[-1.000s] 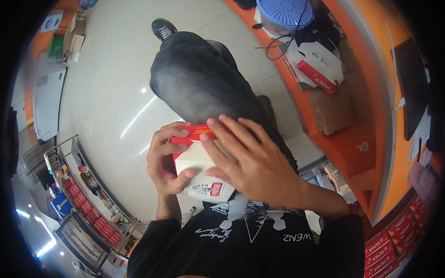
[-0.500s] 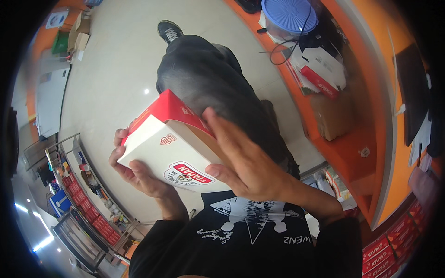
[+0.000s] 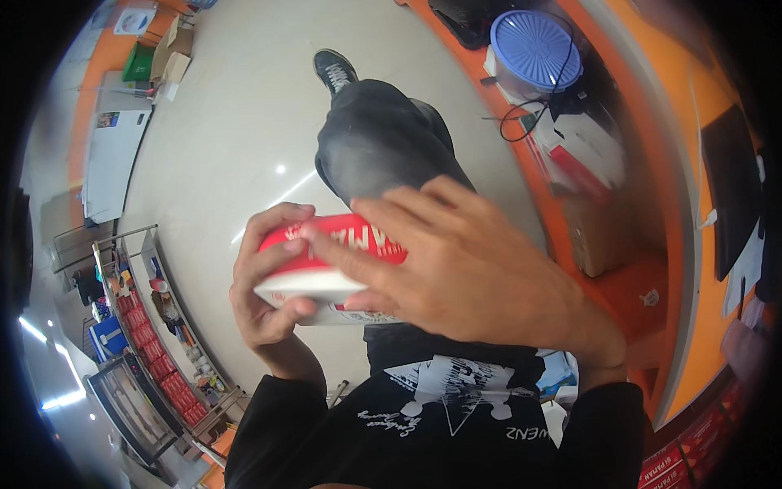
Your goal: The person folds flat cardboard boxes into their three-dimensional form. They manipulate the flaps and tabs to lock the structure, then place the assembled boxes onto a nearby shelf. The process is repeated multiple times with identical boxes.
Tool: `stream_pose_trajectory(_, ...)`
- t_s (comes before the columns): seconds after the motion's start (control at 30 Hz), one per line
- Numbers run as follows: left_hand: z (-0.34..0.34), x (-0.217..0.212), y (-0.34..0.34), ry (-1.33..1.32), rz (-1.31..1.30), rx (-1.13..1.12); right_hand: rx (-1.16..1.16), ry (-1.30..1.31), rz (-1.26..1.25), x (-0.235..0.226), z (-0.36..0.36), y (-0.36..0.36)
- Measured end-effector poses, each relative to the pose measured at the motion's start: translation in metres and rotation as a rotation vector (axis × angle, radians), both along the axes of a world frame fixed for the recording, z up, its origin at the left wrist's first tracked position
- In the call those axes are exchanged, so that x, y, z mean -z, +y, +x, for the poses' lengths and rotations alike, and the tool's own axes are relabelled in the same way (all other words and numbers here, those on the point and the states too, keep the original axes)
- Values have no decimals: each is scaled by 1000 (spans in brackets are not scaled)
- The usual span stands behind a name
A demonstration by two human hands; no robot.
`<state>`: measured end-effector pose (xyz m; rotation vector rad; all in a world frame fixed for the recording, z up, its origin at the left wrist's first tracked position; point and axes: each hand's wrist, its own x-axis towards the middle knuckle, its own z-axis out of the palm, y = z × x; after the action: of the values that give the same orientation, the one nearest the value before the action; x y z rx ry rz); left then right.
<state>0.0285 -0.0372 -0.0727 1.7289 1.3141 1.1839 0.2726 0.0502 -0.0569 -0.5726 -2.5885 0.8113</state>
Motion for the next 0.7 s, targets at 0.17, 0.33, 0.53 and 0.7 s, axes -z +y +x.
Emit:
stream_pose_trajectory(0.17,12,27,8,-250,101,-234,245,288,-94,11,9,4)
stream_pose_trajectory(0.33,15,50,2,-292,79,-278,247,405,-163,34,19,8)
stream_pose_trajectory(0.53,17,53,6,-287,149,-282,185,460,-234,48,23,19)
stream_pose_trajectory(0.7,7,62,-4,-137,113,-283,340,687,-447,65,8,13)
